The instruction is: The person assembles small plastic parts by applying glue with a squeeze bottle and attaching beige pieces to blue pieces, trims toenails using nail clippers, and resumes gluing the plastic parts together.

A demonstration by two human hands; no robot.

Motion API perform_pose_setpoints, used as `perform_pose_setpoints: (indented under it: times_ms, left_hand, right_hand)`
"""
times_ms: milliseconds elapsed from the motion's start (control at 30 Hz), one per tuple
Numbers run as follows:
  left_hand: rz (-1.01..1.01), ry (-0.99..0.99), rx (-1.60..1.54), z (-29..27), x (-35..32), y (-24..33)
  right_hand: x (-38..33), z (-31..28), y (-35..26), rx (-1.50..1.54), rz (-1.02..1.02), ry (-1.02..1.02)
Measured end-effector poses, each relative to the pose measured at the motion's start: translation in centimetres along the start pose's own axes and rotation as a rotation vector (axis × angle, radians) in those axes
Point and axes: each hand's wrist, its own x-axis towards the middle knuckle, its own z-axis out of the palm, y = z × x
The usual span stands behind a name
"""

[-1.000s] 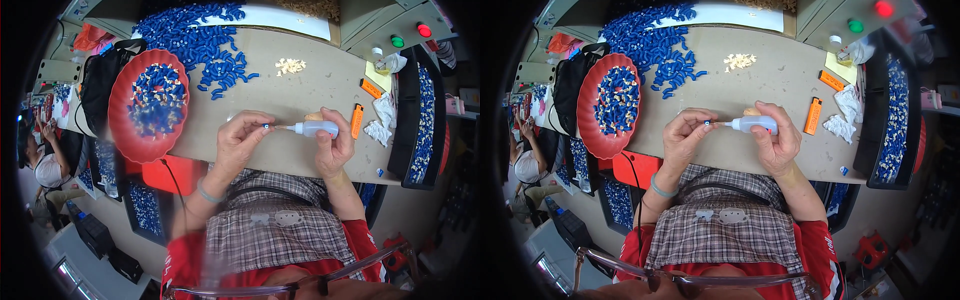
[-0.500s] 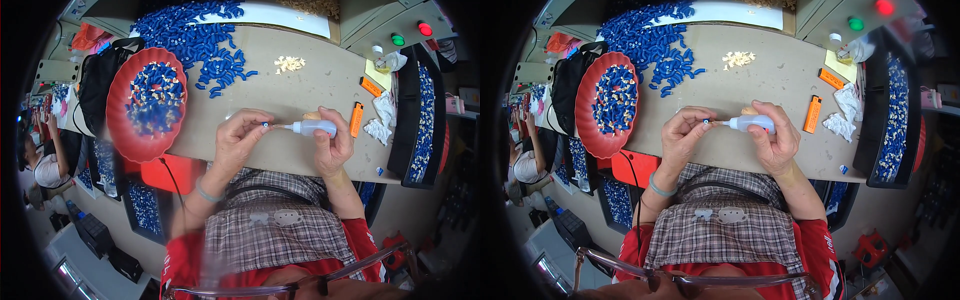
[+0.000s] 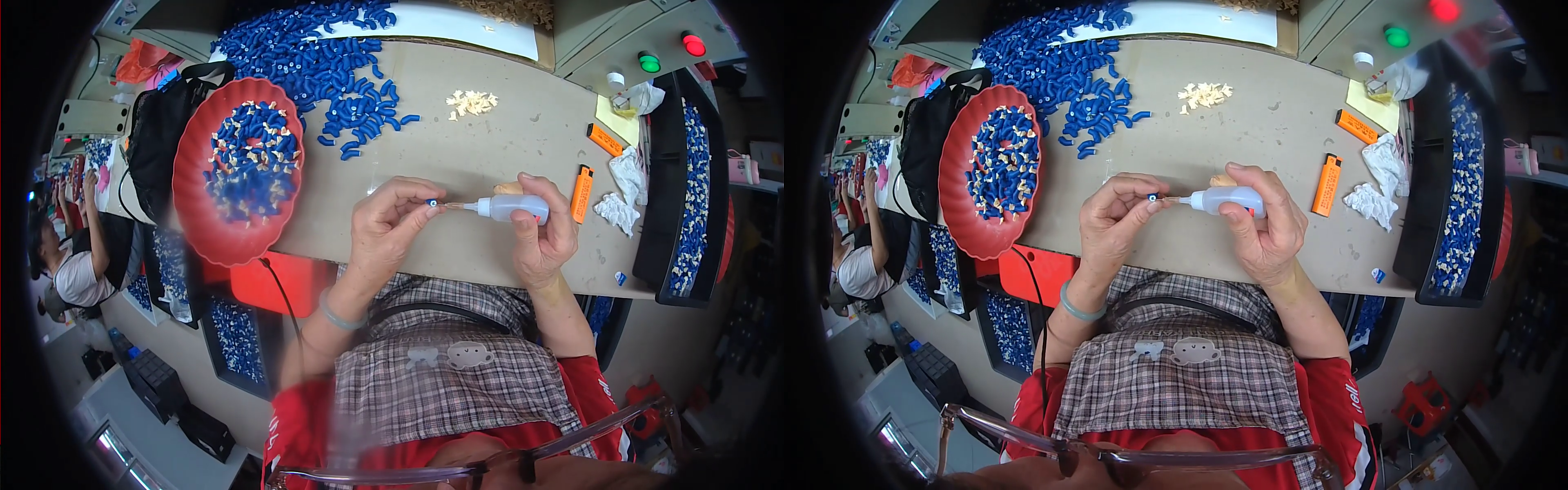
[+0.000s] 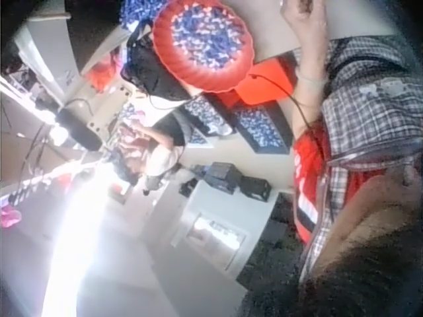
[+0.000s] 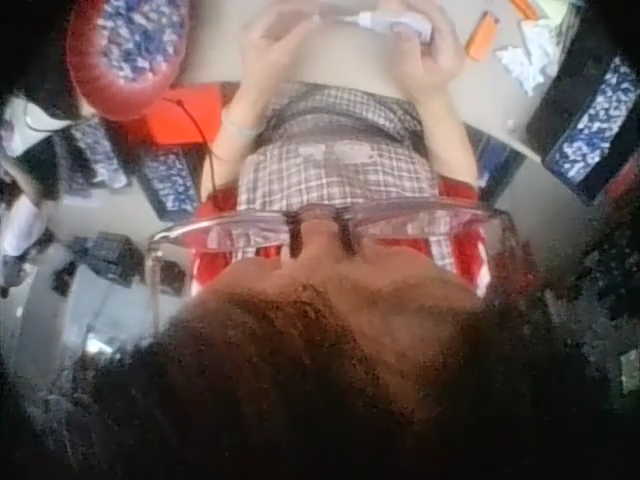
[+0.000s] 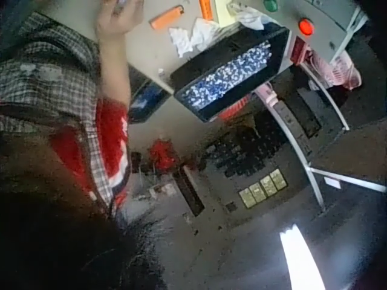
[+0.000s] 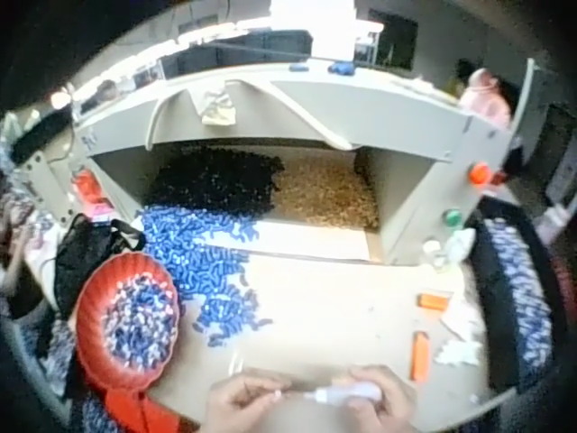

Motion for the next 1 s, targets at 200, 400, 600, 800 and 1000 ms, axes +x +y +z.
perform_pose_setpoints:
  times_ms: [200, 400, 600, 800, 1000]
  left_hand:
    - [0.013, -0.011, 0.008, -0.04, -0.05, -0.13]
    - [0.006, -0.001, 0.007, 0.03, -0.02, -0.07]
    - [0.011, -0.005, 0.025, 0.05, -0.04, 0.00]
    - [0.003, 0.003, 0.029, 0.12, -0.02, 0.22]
    - [-0.001, 0.013, 0.028, 0.14, -0.02, 0.19]
  right_hand:
    - [-0.01, -0.12, -0.17, -0.005, -0.001, 0.003]
    - [-0.09, -0.13, -0.19, -0.025, -0.001, 0.015]
    - [-0.08, -0.24, -0.15, -0.039, -0.024, 0.007]
    - [0.14, -0.19, -0.24, -0.040, -0.045, -0.008]
    - [0.11, -0.28, -0.42, -0.043, -0.035, -0.011]
